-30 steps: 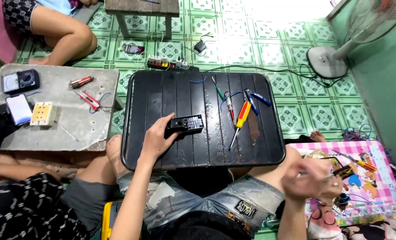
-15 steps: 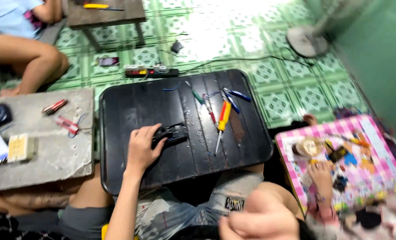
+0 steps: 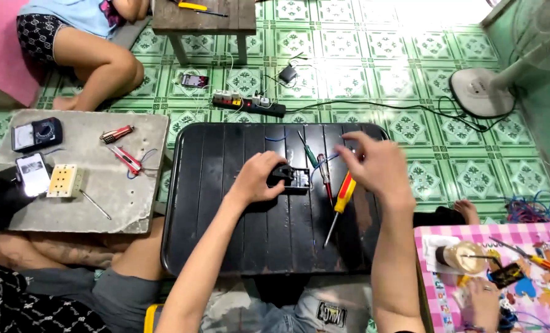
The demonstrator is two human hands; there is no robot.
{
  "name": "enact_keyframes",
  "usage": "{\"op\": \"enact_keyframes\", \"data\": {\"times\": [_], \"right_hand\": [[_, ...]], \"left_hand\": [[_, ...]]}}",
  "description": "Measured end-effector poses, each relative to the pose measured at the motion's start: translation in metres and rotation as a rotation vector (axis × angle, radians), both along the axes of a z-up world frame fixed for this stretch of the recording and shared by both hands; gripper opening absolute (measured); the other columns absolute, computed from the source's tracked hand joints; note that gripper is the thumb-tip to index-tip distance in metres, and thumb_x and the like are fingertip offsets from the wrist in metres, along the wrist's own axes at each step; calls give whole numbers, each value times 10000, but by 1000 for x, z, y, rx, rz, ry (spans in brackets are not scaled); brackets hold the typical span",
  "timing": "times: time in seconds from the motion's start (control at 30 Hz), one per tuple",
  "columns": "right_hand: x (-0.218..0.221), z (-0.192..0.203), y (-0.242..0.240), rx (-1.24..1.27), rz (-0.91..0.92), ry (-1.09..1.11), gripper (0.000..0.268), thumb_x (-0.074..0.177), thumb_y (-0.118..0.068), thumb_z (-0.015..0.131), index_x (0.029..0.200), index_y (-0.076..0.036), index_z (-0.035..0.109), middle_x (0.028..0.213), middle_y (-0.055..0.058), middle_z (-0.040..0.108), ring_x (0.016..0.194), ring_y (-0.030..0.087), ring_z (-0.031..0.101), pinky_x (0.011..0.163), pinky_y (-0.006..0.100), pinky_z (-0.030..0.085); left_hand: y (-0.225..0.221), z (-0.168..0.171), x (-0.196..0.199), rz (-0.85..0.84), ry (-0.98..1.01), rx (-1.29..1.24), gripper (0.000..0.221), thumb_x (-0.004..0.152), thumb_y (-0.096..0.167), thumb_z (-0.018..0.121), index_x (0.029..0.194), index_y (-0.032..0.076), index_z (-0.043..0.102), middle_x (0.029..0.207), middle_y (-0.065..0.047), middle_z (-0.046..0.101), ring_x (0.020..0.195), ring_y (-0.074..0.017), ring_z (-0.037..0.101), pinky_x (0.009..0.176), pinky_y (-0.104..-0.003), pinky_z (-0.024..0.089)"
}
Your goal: Assembling an electrical socket by wiring terminals and tightening screws with a screwdriver.
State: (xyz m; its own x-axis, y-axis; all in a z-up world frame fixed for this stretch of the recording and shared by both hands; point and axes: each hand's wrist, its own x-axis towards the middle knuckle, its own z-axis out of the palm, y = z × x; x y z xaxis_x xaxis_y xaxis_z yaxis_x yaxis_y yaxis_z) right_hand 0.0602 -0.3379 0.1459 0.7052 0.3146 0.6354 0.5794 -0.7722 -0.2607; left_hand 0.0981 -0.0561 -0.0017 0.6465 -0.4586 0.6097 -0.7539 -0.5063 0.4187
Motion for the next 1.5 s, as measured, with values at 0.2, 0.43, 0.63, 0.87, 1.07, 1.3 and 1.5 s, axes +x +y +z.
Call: {"op": "enact_keyframes", "data": {"times": [0.2, 0.43, 0.63, 0.87, 1.07, 1.3, 1.5], "right_hand": [[18, -53, 3, -304, -603, 998, 550, 816, -542, 774, 1187, -139, 733, 1103, 245, 743, 1087, 483, 713, 902, 560, 550], [17, -68, 5, -329, -663, 1043, 600, 753, -457, 860, 1211, -92, 730, 1029, 221, 780, 989, 438, 760, 820, 544, 586], [16, -51, 6, -29, -523, 972, 530, 846, -383, 719, 1323, -154, 693, 1061, 243, 762, 1013, 475, 728, 844, 558, 572], [37, -58, 23, 1189, -79, 538, 434, 1075, -184, 407, 1507, -190, 449, 812, 144, 570, 530, 145, 602, 468, 218, 535], [63, -148, 30, 1572, 22, 525, 459, 1100, -324, 439, 1538, -220, 356, 1120, 106, 585, 955, 161, 660, 791, 256, 601], [56, -149, 47, 1552, -81, 555, 558, 1092, -288, 510, 1575, -219, 239, 1178, 163, 488, 877, 212, 662, 656, 259, 649], [65, -179, 25, 1765, -198, 407, 467, 1100, -267, 531, 1523, -309, 339, 1087, 151, 501, 774, 259, 650, 530, 273, 597]], "left_hand": [[-2, 10, -5, -26, 143, -111, 425, 684, 255, 758, 1084, 156, 653, 915, -17, 624, 889, -249, 663, 820, -352, 556], [-3, 19, -6, -7, 168, -223, 334, 724, 209, 791, 1037, 136, 702, 909, -25, 642, 878, -235, 650, 833, -358, 571], [-1, 27, -8, -26, 218, -306, 337, 762, 162, 809, 1084, 117, 718, 914, -51, 677, 870, -261, 670, 819, -385, 585], [-1, 22, -10, -17, 216, -388, 361, 836, 161, 805, 1174, 121, 684, 984, -58, 698, 913, -281, 701, 844, -413, 591], [0, -19, -2, 105, 195, -523, 364, 926, 246, 727, 1252, 131, 613, 1101, -67, 739, 976, -304, 718, 849, -441, 596], [6, 7, 4, 212, 227, -645, 330, 967, 207, 708, 1276, 114, 637, 1041, -77, 715, 953, -273, 702, 865, -401, 574], [4, 17, 2, 329, 195, -551, 324, 958, 164, 703, 1263, 85, 630, 1109, -101, 686, 995, -328, 683, 874, -433, 558]]}}
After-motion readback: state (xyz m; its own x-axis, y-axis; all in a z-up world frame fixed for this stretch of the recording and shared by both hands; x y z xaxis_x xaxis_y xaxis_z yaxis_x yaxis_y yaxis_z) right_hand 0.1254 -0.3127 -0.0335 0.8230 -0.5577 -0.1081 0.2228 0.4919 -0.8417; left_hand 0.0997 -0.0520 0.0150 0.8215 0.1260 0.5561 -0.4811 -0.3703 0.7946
